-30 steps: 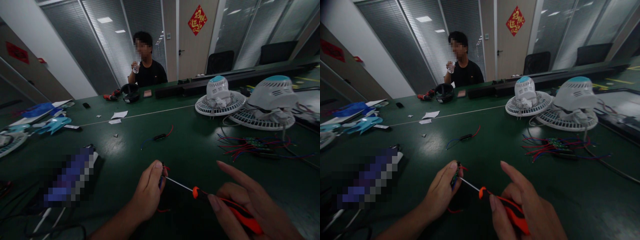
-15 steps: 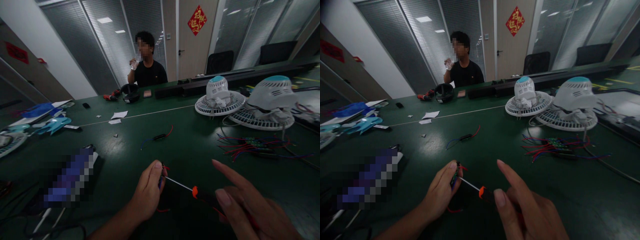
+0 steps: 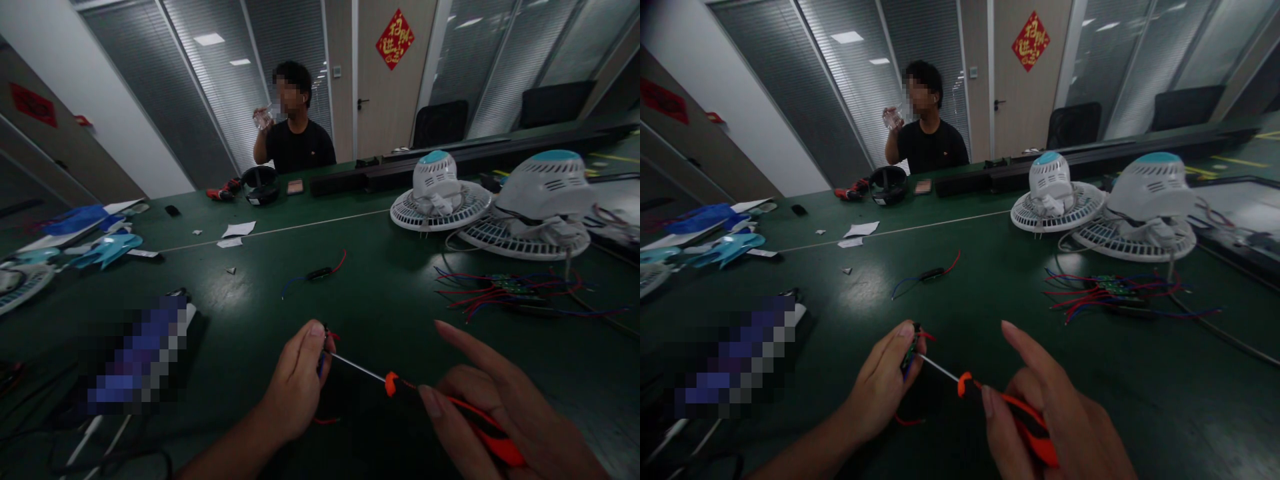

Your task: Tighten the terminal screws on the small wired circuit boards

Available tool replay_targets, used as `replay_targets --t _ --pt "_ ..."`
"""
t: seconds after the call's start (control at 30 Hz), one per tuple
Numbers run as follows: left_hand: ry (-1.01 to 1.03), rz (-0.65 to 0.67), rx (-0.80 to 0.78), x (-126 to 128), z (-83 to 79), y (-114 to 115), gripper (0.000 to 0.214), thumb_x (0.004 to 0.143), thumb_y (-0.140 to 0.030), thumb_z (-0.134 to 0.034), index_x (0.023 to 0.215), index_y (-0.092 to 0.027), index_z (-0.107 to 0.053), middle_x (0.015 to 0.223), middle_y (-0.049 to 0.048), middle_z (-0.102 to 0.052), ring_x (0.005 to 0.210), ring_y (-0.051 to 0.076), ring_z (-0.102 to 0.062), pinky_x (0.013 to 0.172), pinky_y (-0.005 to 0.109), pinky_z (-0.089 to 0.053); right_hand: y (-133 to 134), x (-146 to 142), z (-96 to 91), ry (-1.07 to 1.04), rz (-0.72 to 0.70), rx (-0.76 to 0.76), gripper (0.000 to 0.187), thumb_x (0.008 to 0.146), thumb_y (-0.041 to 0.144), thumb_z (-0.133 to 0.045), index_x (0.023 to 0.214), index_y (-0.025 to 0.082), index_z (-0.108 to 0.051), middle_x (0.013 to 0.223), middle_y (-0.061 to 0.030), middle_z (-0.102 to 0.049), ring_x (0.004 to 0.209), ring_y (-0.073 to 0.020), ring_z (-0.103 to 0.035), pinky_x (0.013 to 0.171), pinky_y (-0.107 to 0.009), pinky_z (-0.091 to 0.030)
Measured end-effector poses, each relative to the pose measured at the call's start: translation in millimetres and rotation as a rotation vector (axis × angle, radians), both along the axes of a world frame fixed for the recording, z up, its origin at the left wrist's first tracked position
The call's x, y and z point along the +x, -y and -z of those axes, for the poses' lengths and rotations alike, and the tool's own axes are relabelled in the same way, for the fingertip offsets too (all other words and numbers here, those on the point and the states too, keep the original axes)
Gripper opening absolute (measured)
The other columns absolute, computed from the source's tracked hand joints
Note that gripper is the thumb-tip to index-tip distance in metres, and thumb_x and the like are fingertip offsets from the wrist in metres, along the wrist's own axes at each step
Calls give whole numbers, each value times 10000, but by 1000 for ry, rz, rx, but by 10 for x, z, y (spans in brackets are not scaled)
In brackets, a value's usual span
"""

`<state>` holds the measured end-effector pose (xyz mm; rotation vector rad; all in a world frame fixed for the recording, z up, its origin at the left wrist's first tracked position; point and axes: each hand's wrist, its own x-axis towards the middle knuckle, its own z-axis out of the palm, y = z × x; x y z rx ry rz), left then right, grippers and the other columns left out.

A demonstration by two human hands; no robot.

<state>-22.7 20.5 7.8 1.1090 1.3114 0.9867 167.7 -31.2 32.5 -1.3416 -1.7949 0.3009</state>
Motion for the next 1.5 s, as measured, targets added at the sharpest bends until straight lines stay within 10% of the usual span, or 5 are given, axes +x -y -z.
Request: replay_targets --t 1.5 --pt "39 -6 3 15 -17 -1 372 846 -484 -381 672 -186 -520 586 -43 -416 519 95 -383 467 186 -323 -12 9 -25 23 -19 -1 389 872 282 -393 1248 184 -380 515 67 -547 393 -96 -535 399 -195 -429"
